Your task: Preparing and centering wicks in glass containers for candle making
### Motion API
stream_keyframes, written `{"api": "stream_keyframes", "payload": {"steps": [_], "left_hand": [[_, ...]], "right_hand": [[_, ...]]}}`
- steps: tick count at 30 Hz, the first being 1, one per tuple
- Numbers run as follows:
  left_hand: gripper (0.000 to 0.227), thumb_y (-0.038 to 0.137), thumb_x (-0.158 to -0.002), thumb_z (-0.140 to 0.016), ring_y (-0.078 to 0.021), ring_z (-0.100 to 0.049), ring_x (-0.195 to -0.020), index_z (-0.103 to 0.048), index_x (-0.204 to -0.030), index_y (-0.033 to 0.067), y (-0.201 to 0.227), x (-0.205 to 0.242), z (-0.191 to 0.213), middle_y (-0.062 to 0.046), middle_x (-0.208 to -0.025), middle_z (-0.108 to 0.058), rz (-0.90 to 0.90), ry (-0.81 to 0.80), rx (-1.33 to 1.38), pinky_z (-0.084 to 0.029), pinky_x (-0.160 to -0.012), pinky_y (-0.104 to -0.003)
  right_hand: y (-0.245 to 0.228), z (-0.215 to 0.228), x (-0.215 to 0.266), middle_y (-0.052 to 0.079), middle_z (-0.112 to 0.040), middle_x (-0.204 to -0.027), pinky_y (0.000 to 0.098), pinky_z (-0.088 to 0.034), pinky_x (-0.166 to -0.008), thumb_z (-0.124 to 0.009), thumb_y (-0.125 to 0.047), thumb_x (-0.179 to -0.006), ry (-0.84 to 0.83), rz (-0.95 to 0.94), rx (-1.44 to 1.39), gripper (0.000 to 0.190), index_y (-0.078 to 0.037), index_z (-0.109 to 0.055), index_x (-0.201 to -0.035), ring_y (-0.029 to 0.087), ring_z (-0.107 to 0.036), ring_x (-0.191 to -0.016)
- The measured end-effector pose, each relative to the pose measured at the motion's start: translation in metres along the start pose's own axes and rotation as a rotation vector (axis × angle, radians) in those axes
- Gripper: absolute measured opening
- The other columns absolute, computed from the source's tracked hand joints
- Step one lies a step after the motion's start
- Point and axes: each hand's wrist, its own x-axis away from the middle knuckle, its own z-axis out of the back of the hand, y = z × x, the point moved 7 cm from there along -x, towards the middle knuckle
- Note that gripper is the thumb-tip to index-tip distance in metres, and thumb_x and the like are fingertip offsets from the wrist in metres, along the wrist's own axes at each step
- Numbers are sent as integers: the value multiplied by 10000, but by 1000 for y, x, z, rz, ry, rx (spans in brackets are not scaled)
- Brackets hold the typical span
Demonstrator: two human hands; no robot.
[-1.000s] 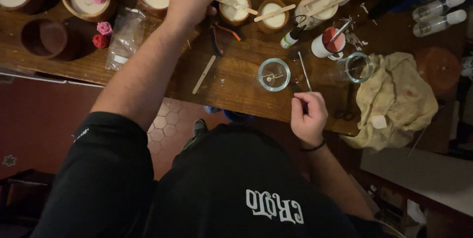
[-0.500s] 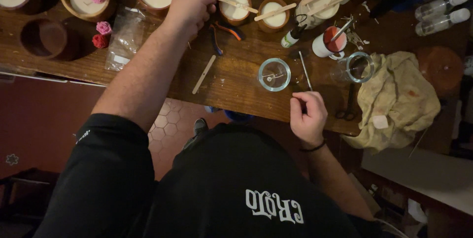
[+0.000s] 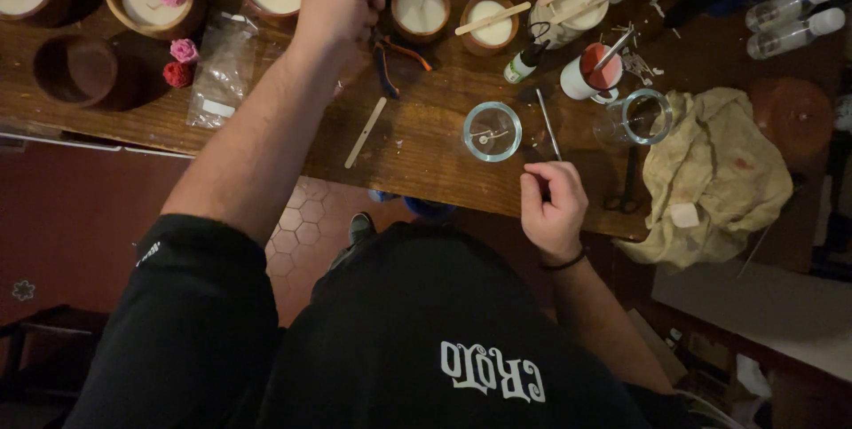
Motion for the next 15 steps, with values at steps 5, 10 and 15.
{"api": "stream_keyframes", "payload": {"steps": [5, 10, 15], "left_hand": [[246, 99, -926, -680, -54, -435, -500, -622, -687, 110, 25, 29, -12, 10, -561, -536, -250, -75, -56, -315, -466, -218], [169, 136, -951, -697, -31, -519, -552, -703, -783, 119, 46, 68, -22, 26, -607, -625, -341, -87, -194, -433, -534, -199], [220, 128, -962, -706, -42, -505, -469, -653, -748, 140, 52, 104, -48, 10, -601, -620, -204, -245, -196, -363, -414, -205]], "right_hand": [[0, 2, 0, 162, -662, -971, 389, -530, -843, -649, 24, -980, 2, 5, -7, 54, 21, -680, -1024, 297, -633, -888], [-11, 10, -11, 146, -668, -943, 371, -525, -846, -630, 73, -965, 21, -35, -43, 78, 16, -683, -974, 276, -642, -872], [-34, 27, -30, 163, -688, -998, 396, -545, -900, -628, 77, -986, 44, -35, -55, 93, 48, -669, -1064, 296, -660, -937]]}}
